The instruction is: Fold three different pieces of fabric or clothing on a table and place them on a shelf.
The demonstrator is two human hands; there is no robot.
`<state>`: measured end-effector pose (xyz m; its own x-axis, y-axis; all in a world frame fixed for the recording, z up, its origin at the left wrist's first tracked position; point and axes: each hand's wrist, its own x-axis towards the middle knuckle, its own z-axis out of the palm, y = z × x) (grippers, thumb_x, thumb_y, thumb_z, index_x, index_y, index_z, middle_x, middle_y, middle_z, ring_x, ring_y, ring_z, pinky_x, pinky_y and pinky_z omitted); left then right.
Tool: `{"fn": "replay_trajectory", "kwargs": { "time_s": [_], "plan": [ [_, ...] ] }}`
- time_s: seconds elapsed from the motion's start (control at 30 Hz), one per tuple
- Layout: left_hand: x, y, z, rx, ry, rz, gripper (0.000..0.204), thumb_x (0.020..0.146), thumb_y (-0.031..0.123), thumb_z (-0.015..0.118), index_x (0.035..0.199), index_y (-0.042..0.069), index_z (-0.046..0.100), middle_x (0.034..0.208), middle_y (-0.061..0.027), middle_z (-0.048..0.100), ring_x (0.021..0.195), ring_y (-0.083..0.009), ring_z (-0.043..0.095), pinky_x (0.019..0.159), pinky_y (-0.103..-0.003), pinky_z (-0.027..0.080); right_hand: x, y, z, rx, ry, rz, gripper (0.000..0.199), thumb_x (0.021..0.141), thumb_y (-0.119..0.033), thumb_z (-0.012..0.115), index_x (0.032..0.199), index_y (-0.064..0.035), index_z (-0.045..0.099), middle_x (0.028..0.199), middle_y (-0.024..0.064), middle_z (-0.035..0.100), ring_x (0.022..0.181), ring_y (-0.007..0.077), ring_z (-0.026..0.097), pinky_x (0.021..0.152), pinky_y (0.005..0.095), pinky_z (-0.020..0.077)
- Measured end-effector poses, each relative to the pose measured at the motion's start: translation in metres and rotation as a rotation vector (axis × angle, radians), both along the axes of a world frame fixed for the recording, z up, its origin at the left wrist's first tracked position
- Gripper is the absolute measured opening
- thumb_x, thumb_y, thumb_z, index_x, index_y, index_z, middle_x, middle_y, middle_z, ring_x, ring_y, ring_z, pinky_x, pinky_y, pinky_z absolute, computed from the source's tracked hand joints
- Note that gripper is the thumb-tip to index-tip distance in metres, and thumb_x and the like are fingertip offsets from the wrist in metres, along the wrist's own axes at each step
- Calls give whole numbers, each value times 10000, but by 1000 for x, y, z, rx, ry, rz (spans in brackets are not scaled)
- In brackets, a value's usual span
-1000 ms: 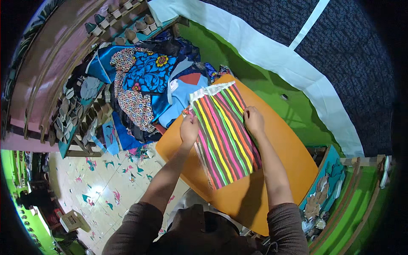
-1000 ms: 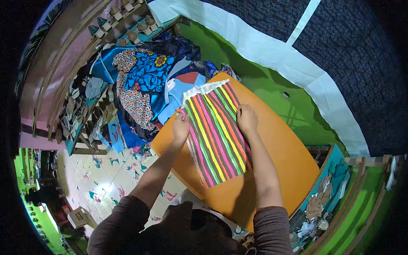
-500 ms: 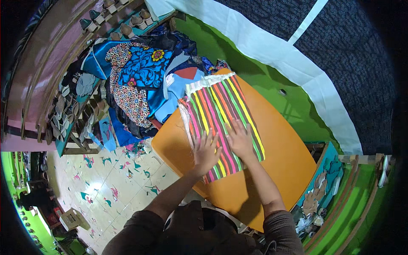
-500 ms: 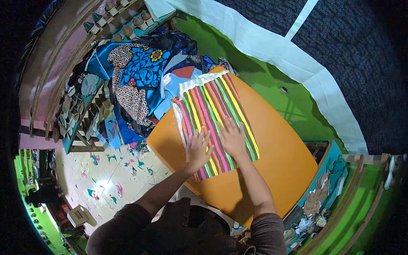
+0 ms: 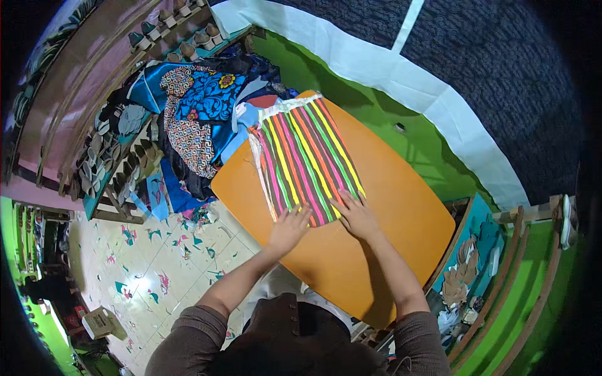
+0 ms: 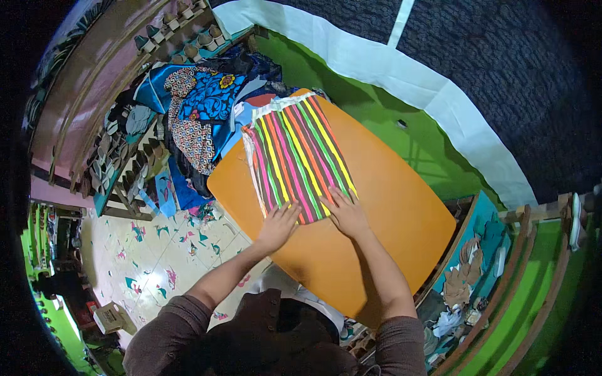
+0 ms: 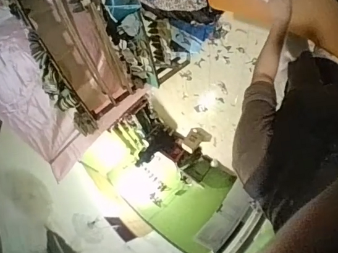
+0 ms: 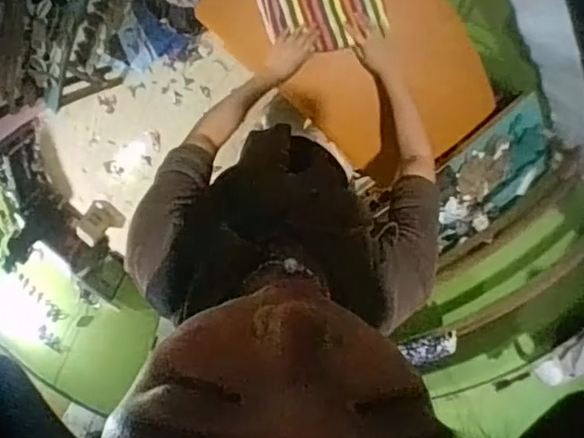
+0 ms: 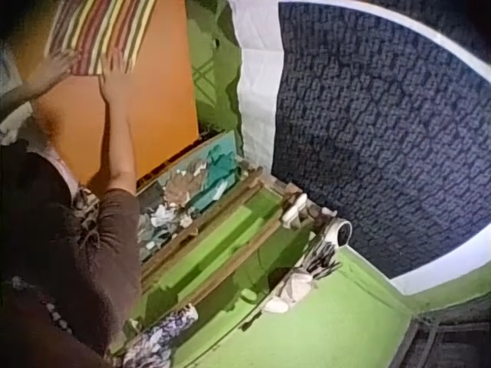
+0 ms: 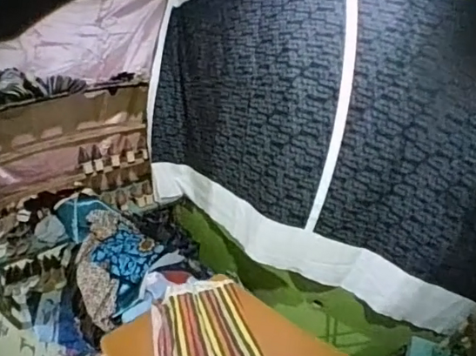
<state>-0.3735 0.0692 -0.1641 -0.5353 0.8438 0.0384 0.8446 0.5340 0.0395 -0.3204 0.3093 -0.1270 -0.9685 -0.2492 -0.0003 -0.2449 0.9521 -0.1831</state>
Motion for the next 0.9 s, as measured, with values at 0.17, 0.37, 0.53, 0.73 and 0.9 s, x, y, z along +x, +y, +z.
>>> {"fn": "replay_trajectory", "kwargs": {
  "time_s": [0.17, 0.37, 0.53, 0.73, 0.9],
  "plan": [
    [1, 5, 22, 209, -100, 9, 374, 847, 155, 471, 1182, -10, 453, 1219, -167, 515, 1076, -314, 527, 883, -405, 437, 7, 6, -9, 78, 71, -18, 404, 828, -119, 475, 1229, -164, 490, 1302, 111, 471, 1223, 244, 430, 1029, 459, 299],
    [42, -21, 77, 143, -511, 215, 200, 881, 183, 410, 990, 49, 511, 880, -180, 605, 839, -355, 583, 712, -455, 459, 38, 6, 53, -277, -558, -108, 394, 836, -244, 559, 1210, -130, 504, 1203, 106, 548, 1131, 323, 474, 979, 395, 361],
    [68, -50, 97, 340, -557, 179, 181, 878, 172, 431, 981, 43, 505, 854, -199, 592, 840, -378, 569, 716, -462, 447, 87, 26, 66, -220, -326, 132, 725, 646, -355, 750, 1292, -189, 465, 1325, 92, 454, 1267, 362, 327, 1055, 449, 279],
    [78, -64, 129, 317, -589, 156, 165, 878, 162, 447, 959, 33, 513, 832, -201, 586, 822, -380, 567, 714, -449, 448, 104, 14, 61, -298, -96, 195, 706, 533, -62, 737, 1202, -207, 564, 1345, 37, 450, 1314, 330, 282, 1080, 491, 230],
    [54, -92, 141, 393, -784, 201, 350, 847, 230, 568, 1156, 70, 539, 907, -142, 647, 838, -283, 627, 737, -390, 470, 98, 4, 46, -622, -114, 189, 501, 612, 12, 679, 1096, -104, 619, 1116, 89, 617, 1162, 299, 500, 1035, 461, 319]
  ]
}}
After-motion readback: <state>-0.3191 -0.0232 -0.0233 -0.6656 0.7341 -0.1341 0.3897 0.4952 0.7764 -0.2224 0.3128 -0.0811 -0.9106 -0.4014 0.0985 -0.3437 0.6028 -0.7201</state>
